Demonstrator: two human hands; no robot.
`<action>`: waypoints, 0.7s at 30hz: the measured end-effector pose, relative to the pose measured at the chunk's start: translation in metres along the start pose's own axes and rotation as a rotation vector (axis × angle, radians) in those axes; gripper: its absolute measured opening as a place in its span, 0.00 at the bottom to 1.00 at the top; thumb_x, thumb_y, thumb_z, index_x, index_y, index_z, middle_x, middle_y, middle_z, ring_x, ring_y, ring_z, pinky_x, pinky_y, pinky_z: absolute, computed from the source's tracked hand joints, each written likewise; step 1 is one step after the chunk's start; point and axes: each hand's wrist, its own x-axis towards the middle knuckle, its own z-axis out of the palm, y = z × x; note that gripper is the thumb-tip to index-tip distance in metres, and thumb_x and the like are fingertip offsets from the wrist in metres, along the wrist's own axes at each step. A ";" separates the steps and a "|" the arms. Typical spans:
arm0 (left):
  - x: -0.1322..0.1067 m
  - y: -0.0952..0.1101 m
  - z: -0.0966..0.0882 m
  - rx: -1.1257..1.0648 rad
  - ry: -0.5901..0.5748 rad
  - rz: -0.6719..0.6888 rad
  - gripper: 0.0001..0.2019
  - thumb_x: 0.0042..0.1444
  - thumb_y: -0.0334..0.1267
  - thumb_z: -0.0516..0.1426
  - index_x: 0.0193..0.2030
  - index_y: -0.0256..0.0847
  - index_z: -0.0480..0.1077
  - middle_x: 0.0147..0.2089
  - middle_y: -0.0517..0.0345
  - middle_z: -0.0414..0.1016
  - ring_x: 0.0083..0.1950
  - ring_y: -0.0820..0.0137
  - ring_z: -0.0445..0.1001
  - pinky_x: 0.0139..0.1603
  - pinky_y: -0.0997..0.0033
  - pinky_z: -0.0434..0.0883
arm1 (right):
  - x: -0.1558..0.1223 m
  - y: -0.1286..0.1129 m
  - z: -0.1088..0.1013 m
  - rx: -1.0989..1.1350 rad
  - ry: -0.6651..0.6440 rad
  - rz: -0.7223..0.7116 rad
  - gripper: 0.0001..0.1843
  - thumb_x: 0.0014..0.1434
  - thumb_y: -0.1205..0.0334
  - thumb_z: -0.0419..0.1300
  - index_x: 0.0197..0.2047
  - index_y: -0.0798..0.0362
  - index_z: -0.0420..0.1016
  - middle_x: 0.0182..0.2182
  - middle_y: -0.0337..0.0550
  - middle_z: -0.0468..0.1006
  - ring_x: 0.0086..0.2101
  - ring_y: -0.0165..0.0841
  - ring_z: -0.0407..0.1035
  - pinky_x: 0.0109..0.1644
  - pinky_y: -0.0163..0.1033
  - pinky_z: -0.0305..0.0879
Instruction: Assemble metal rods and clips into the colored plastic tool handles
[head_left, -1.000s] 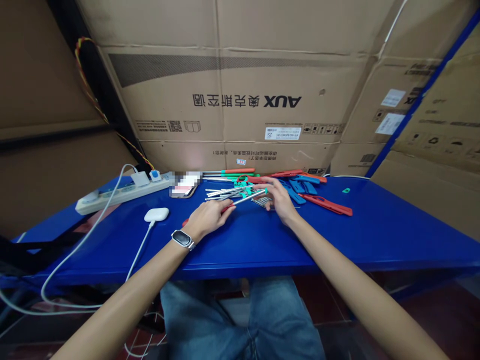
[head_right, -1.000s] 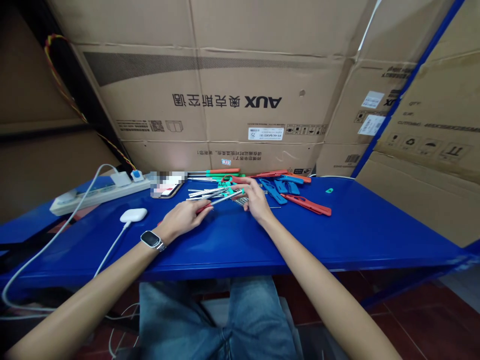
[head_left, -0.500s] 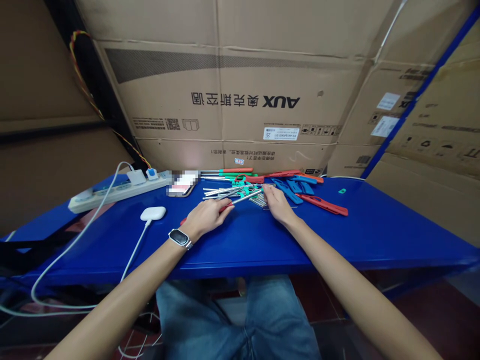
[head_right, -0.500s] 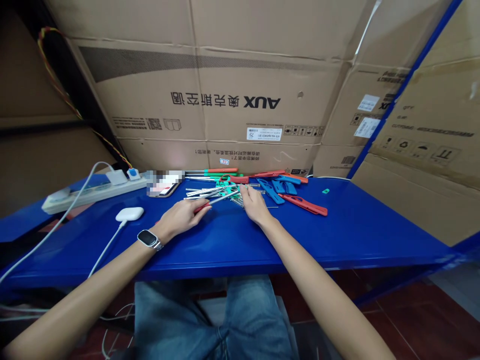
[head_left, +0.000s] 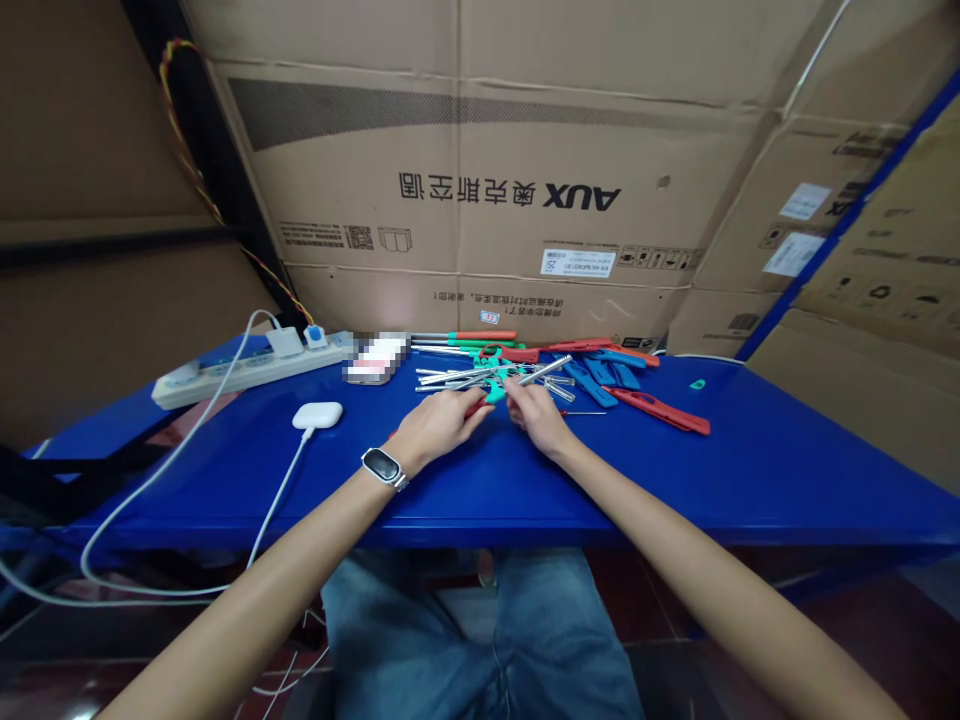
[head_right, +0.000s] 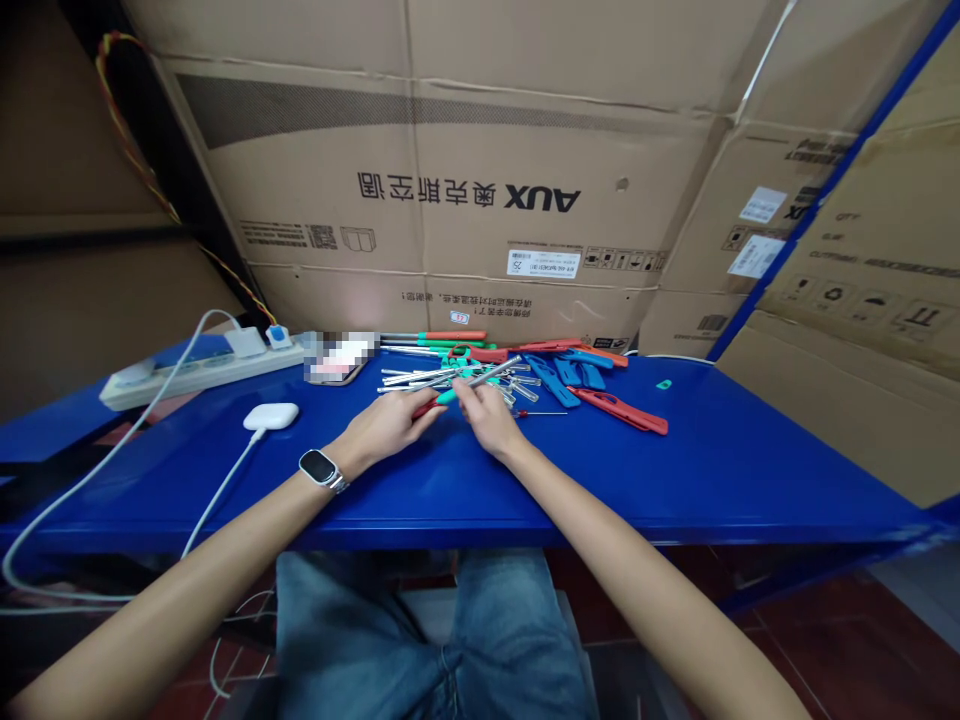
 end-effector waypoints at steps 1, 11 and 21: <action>0.000 0.000 0.000 0.000 -0.004 -0.005 0.14 0.70 0.45 0.48 0.47 0.41 0.71 0.39 0.51 0.80 0.39 0.60 0.79 0.33 0.69 0.65 | 0.000 -0.001 -0.001 0.066 0.033 -0.007 0.31 0.55 0.29 0.56 0.23 0.50 0.60 0.15 0.30 0.54 0.18 0.25 0.49 0.22 0.35 0.46; -0.001 0.003 -0.002 -0.003 -0.046 -0.091 0.20 0.68 0.42 0.51 0.64 0.43 0.63 0.44 0.48 0.81 0.45 0.55 0.80 0.38 0.67 0.71 | -0.003 -0.003 0.002 0.037 0.074 -0.009 0.31 0.50 0.31 0.63 0.23 0.53 0.69 0.16 0.36 0.69 0.15 0.24 0.56 0.17 0.33 0.50; -0.001 0.004 -0.004 -0.020 -0.043 -0.093 0.18 0.68 0.43 0.50 0.63 0.43 0.62 0.43 0.48 0.80 0.45 0.57 0.80 0.38 0.68 0.71 | -0.004 -0.011 0.002 0.040 0.056 0.043 0.30 0.49 0.32 0.65 0.24 0.55 0.72 0.18 0.38 0.74 0.14 0.25 0.64 0.15 0.32 0.59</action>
